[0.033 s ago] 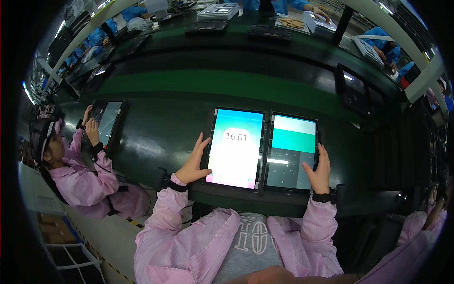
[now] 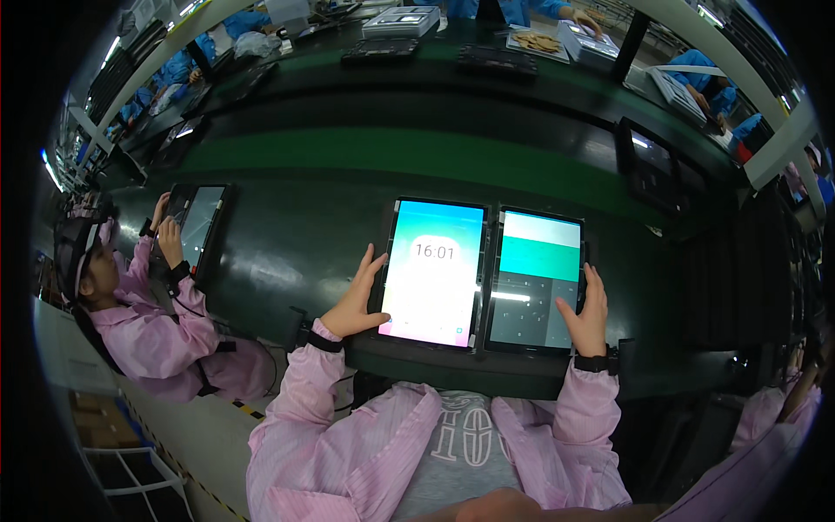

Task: The person interacts with multiple tablet computers by hand on a factory assembly line.

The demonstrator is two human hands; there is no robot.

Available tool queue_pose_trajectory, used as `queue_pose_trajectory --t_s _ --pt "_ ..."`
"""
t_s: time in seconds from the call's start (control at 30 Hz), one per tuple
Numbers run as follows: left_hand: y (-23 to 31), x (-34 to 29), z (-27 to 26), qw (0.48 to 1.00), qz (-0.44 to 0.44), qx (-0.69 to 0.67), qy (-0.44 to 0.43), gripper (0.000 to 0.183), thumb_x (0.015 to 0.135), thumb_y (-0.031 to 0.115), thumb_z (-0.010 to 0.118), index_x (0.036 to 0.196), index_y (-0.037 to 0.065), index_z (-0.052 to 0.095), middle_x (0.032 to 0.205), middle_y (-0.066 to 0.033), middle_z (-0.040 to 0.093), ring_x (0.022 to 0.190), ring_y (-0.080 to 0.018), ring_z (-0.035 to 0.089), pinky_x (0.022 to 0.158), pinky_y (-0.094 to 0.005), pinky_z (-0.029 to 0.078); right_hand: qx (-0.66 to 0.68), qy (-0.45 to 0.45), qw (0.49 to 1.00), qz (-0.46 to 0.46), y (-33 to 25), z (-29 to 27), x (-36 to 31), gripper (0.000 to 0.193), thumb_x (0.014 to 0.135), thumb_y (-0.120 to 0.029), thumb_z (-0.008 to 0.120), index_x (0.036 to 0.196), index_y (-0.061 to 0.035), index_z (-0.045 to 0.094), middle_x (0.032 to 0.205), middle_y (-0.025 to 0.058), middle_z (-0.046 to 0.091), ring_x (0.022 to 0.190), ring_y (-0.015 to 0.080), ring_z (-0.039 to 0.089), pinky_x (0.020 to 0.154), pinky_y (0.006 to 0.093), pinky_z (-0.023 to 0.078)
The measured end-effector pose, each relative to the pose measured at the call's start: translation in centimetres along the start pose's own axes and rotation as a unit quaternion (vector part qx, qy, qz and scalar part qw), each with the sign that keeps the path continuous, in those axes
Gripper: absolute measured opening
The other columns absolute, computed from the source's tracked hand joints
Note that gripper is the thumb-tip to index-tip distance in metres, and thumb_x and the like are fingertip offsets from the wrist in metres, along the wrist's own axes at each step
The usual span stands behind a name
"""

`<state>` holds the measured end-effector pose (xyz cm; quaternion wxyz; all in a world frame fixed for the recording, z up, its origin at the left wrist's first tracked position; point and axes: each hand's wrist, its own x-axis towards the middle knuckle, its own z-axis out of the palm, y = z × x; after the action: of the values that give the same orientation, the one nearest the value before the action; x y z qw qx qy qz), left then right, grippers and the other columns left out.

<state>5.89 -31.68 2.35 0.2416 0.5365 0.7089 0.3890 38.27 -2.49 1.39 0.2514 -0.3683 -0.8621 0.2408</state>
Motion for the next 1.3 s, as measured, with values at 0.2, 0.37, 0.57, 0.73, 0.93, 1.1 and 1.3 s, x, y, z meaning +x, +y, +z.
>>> queue_pose_trajectory --t_s 0.2,0.37,0.57,0.73,0.93,1.1,1.3 --pt "0.2 -0.3 -0.5 1.000 -0.005 0.026 -0.007 0.105 0.066 0.017 0.075 0.151 0.008 0.015 0.156 -0.0269 -0.004 0.145 -0.0437 0.005 0.115 -0.0490 0.017 -0.013 0.001 1.000 0.007 -0.3 0.2 0.1 0.079 0.076 -0.028 0.074 0.143 -0.0087 0.037 0.146 0.0202 0.036 0.132 0.0378 0.036 0.107 0.0474 0.030" --pt "-0.8 -0.3 -0.3 0.999 0.000 -0.039 0.018 0.103 0.064 0.012 0.072 0.150 0.008 0.016 0.157 -0.0241 0.000 0.146 -0.0398 0.007 0.116 -0.0464 0.015 -0.005 0.004 1.000 0.003 -0.2 0.3 0.0 0.077 0.077 -0.026 0.074 0.142 -0.0088 0.037 0.146 0.0197 0.035 0.133 0.0386 0.035 0.108 0.0482 0.029" --pt "-0.6 -0.4 0.1 0.999 0.001 -0.019 0.042 0.100 0.062 0.008 0.068 0.149 0.007 0.019 0.157 -0.0234 0.004 0.146 -0.0390 0.008 0.116 -0.0450 0.014 0.003 0.000 1.000 0.009 -0.3 0.5 -0.1 0.075 0.077 -0.023 0.074 0.141 -0.0081 0.038 0.145 0.0196 0.037 0.136 0.0441 0.029 0.111 0.0513 0.026" --pt "-0.1 -0.3 0.0 0.999 0.005 -0.008 0.031 0.099 0.060 0.006 0.065 0.149 0.006 0.019 0.157 -0.0234 0.004 0.145 -0.0399 0.009 0.116 -0.0454 0.015 0.008 -0.001 1.000 0.001 -0.4 0.2 0.0 0.075 0.076 -0.023 0.074 0.141 -0.0077 0.039 0.145 0.0197 0.038 0.137 0.0455 0.026 0.112 0.0520 0.025" --pt "1.0 0.8 0.4 0.992 -0.024 0.061 0.106 0.090 0.068 0.011 0.067 0.147 0.006 0.025 0.150 -0.0229 0.025 0.142 -0.0408 0.020 0.114 -0.0499 0.019 -0.023 -0.040 0.998 -0.037 -0.2 -0.1 0.5 0.076 0.078 -0.029 0.073 0.141 -0.0076 0.038 0.143 0.0189 0.040 0.137 0.0459 0.026 0.113 0.0523 0.021" --pt "5.7 6.1 2.2 0.969 0.124 0.204 0.071 0.069 0.073 0.017 0.065 0.137 0.005 0.042 0.135 -0.0144 0.049 0.135 -0.0364 0.036 0.113 -0.0594 0.015 -0.054 -0.066 0.996 -0.029 -1.5 -0.5 1.2 0.076 0.079 -0.035 0.072 0.141 -0.0093 0.039 0.142 0.0187 0.042 0.137 0.0449 0.027 0.114 0.0525 0.017" --pt "5.6 8.1 3.6 0.967 0.107 0.226 0.042 0.067 0.073 0.016 0.063 0.136 0.007 0.041 0.126 -0.0082 0.059 0.137 -0.0332 0.034 0.114 -0.0616 0.006 -0.041 -0.038 0.997 -0.051 -0.8 0.6 0.9 0.075 0.077 -0.043 0.073 0.140 -0.0145 0.044 0.143 0.0260 0.036 0.139 0.0474 0.021 0.109 0.0582 0.019"
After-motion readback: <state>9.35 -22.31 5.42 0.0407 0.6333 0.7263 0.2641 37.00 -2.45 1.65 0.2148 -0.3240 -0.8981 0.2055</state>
